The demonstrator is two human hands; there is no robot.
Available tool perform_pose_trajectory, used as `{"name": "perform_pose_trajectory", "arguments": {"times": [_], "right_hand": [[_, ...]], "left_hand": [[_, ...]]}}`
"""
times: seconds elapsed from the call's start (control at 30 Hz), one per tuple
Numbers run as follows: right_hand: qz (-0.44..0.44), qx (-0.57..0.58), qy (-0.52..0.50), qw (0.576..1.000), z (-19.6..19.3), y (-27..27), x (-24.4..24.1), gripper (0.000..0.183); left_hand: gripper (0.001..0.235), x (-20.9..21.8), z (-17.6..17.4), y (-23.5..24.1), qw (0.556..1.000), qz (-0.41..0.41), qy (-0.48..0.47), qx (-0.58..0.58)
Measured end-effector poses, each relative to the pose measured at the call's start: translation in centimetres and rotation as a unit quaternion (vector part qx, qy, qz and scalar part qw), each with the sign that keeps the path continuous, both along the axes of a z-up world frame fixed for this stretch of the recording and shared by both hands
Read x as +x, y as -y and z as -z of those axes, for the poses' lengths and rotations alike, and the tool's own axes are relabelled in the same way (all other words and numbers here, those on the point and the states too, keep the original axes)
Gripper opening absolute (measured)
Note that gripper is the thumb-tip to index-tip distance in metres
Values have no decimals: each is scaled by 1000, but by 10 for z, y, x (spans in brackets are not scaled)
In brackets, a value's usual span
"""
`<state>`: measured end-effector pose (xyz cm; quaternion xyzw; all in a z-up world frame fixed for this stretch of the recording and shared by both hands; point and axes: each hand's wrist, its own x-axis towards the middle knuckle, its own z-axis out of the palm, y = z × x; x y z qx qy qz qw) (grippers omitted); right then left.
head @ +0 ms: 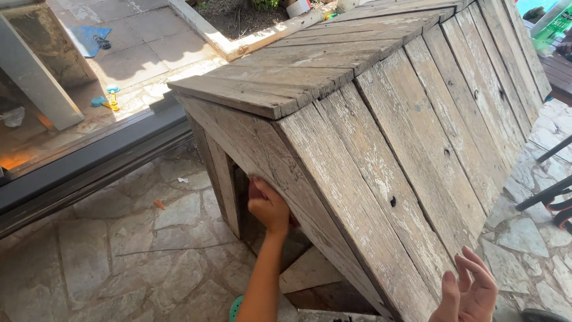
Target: Sanding the exterior and interior edges of a wooden doghouse structure using a piece of sandpaper.
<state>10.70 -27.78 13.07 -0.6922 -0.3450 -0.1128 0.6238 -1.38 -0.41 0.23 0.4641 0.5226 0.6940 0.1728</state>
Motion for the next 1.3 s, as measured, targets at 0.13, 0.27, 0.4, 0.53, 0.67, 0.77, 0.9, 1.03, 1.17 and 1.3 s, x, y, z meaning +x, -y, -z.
{"name": "perform_pose_trajectory", "arguments": {"times": [0.13,0.27,0.4,0.53,0.67,0.77,0.9,1.03,1.17,1.3], "right_hand": [[4,-5,25,1000,-8,7,-7,26],[-4,7,36,999,2,16,0,26],[29,-20,26,999,-5,29,5,25],[7,28,51,998,-1,35,12,23],[-4,10,44,999,0,45,12,25],[3,7,47,999,-1,49,17,25],[3,45,62,997,15,68,42,27],[4,44,55,997,21,77,43,30],[2,37,73,997,24,79,61,26],[-12,26,83,996,14,90,63,25]], "left_hand": [[58,-19,-15,-83,997,-57,28,-46],[48,3,-8,-3,998,-34,40,-15],[47,18,18,67,998,31,18,-48],[58,4,5,-12,997,-49,17,-59],[38,22,6,54,997,-22,60,-45],[40,28,5,83,1000,9,24,-13],[59,10,0,12,999,-39,-5,-13],[49,24,2,66,999,-35,30,4],[25,45,16,116,999,21,22,35],[50,29,6,75,998,7,0,64]]}}
